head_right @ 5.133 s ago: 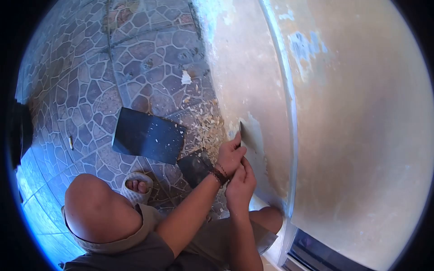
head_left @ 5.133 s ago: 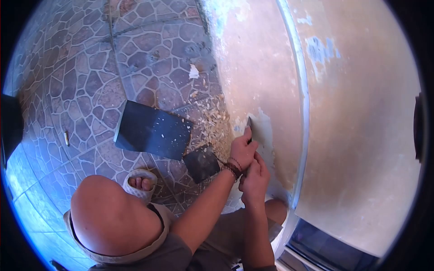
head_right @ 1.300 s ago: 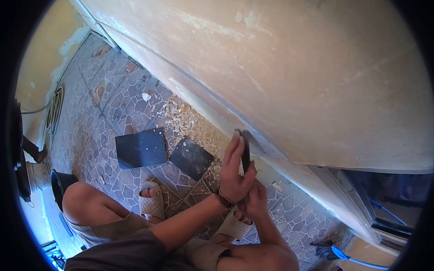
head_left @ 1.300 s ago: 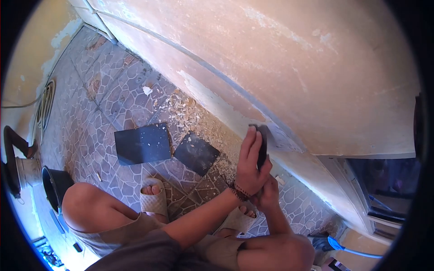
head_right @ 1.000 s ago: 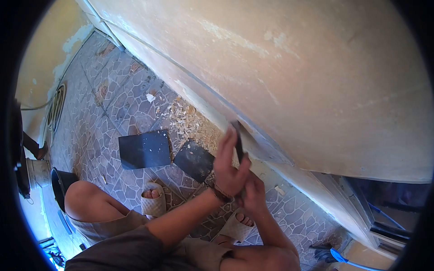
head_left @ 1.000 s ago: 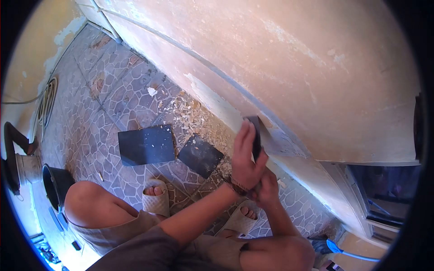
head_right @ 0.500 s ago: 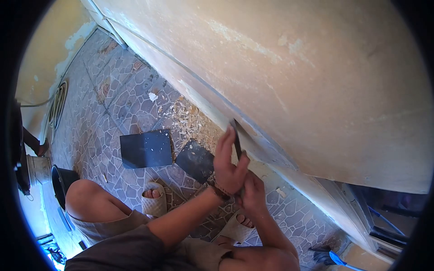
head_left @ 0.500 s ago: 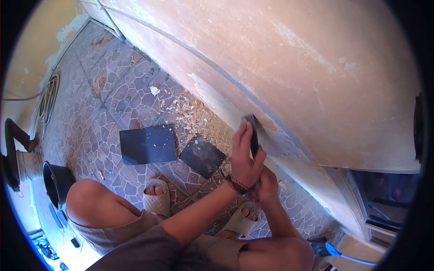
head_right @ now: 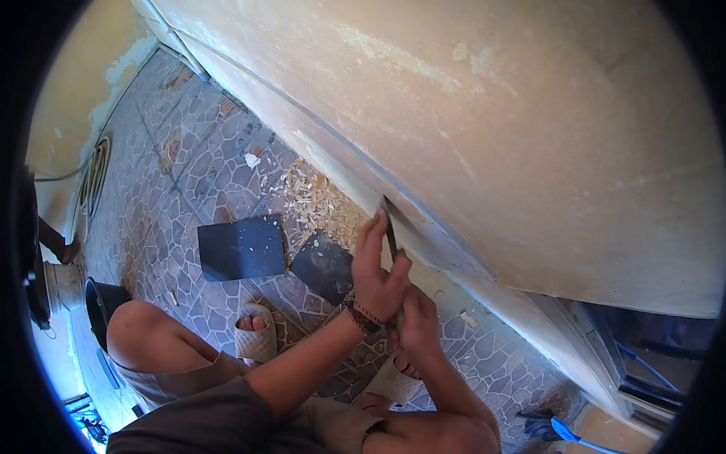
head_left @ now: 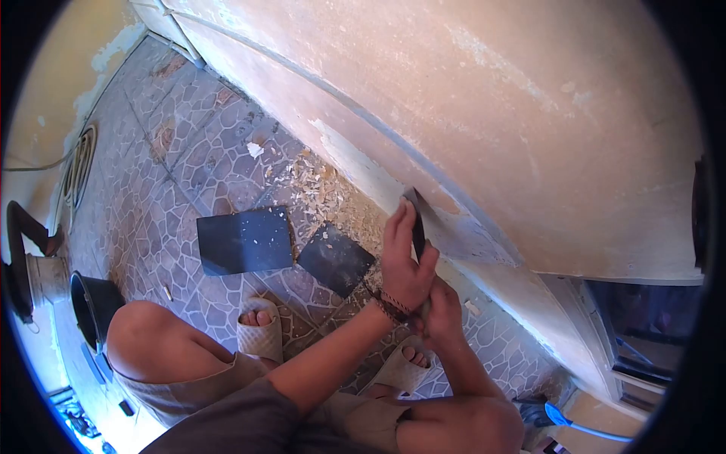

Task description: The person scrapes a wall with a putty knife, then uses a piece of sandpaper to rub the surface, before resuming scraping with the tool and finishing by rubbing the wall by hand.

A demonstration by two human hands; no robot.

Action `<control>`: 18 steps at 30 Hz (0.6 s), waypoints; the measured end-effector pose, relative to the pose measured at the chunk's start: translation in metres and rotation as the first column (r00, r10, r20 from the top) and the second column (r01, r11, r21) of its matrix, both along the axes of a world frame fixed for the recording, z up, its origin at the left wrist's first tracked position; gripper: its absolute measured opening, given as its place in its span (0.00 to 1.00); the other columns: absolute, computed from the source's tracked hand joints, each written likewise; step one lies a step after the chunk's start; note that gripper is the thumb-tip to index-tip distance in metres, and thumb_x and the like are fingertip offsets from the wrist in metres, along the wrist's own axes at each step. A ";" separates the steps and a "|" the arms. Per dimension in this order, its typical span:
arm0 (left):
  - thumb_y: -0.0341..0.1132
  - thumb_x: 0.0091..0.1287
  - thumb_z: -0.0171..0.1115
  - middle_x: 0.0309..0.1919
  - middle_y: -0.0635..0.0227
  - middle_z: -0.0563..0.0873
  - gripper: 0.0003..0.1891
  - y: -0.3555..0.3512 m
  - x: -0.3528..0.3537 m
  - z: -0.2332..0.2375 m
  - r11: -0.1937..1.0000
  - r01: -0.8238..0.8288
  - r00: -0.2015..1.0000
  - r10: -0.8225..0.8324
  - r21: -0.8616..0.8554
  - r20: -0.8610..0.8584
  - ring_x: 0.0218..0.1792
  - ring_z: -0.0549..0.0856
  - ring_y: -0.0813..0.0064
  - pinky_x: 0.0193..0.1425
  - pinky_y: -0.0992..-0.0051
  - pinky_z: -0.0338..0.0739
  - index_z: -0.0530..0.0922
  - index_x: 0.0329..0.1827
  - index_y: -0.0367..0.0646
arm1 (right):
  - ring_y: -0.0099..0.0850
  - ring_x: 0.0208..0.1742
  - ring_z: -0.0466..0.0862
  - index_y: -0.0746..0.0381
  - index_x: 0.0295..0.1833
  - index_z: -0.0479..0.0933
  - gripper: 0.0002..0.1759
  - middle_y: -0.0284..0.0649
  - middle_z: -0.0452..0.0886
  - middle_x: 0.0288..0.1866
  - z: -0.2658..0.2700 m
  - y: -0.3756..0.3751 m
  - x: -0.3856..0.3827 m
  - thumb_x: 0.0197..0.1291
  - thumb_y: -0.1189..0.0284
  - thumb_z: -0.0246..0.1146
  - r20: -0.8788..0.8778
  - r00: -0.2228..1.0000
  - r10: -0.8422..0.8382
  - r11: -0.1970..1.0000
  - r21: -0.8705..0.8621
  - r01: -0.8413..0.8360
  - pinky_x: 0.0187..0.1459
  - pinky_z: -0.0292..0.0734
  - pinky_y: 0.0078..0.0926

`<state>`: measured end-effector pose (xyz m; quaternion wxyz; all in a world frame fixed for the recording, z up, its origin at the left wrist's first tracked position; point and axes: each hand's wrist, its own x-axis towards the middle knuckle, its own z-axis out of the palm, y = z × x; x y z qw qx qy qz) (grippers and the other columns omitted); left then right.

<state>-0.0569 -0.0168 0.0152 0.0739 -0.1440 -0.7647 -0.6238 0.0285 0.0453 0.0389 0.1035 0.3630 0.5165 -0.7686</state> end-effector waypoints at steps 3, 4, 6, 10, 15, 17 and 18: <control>0.27 0.54 0.55 0.57 0.44 0.68 0.31 0.013 0.021 -0.003 0.999 0.039 0.998 -0.040 0.032 0.038 0.59 0.70 0.49 0.62 0.64 0.64 0.61 0.63 0.29 | 0.21 0.08 0.65 0.62 0.38 0.70 0.22 0.33 0.70 0.17 0.001 0.008 0.017 0.67 0.55 0.42 0.023 0.999 -0.030 0.999 0.039 0.029 0.08 0.58 0.18; 0.27 0.54 0.55 0.57 0.43 0.67 0.31 0.014 0.022 -0.004 0.999 0.044 0.998 -0.046 0.031 0.048 0.60 0.69 0.49 0.62 0.64 0.64 0.60 0.64 0.30 | 0.21 0.08 0.65 0.63 0.37 0.70 0.22 0.34 0.71 0.17 0.002 0.009 0.019 0.67 0.55 0.42 0.036 0.998 -0.044 0.998 0.047 0.042 0.08 0.58 0.18; 0.27 0.54 0.55 0.57 0.44 0.68 0.31 0.009 0.019 -0.003 0.999 0.050 0.998 -0.050 0.013 0.036 0.59 0.70 0.50 0.62 0.64 0.64 0.61 0.63 0.29 | 0.21 0.08 0.64 0.63 0.37 0.70 0.22 0.33 0.70 0.17 0.003 0.003 0.015 0.67 0.55 0.41 0.046 0.998 -0.047 0.997 0.059 0.045 0.08 0.58 0.18; 0.28 0.54 0.55 0.56 0.45 0.69 0.29 -0.007 -0.011 0.001 1.000 -0.004 1.000 0.004 -0.017 0.016 0.57 0.71 0.51 0.61 0.64 0.66 0.64 0.61 0.29 | 0.20 0.08 0.64 0.62 0.37 0.70 0.22 0.33 0.69 0.17 0.006 -0.010 -0.014 0.67 0.55 0.42 0.033 0.999 0.007 0.999 0.046 -0.009 0.08 0.58 0.19; 0.28 0.54 0.56 0.55 0.46 0.70 0.28 -0.010 -0.016 0.001 1.000 -0.016 1.000 0.016 0.012 0.007 0.57 0.72 0.50 0.61 0.64 0.66 0.64 0.60 0.29 | 0.20 0.08 0.64 0.61 0.36 0.69 0.21 0.33 0.69 0.16 0.009 -0.013 -0.020 0.68 0.55 0.42 0.025 1.000 -0.007 1.000 0.021 0.006 0.08 0.57 0.19; 0.28 0.54 0.55 0.55 0.45 0.69 0.29 -0.002 -0.003 0.004 1.000 -0.003 1.000 0.002 0.025 0.030 0.58 0.71 0.50 0.61 0.64 0.65 0.63 0.61 0.29 | 0.20 0.08 0.64 0.61 0.38 0.69 0.21 0.33 0.69 0.17 0.014 -0.005 -0.008 0.67 0.55 0.42 0.046 0.999 -0.002 0.999 0.040 0.000 0.08 0.58 0.18; 0.27 0.54 0.55 0.56 0.44 0.69 0.29 0.002 0.005 0.005 0.999 0.010 0.999 -0.011 0.032 0.045 0.58 0.70 0.50 0.62 0.64 0.65 0.63 0.61 0.29 | 0.20 0.08 0.64 0.61 0.38 0.69 0.21 0.33 0.69 0.17 0.015 -0.002 -0.001 0.68 0.55 0.42 0.049 0.999 -0.015 0.999 0.042 0.013 0.08 0.58 0.18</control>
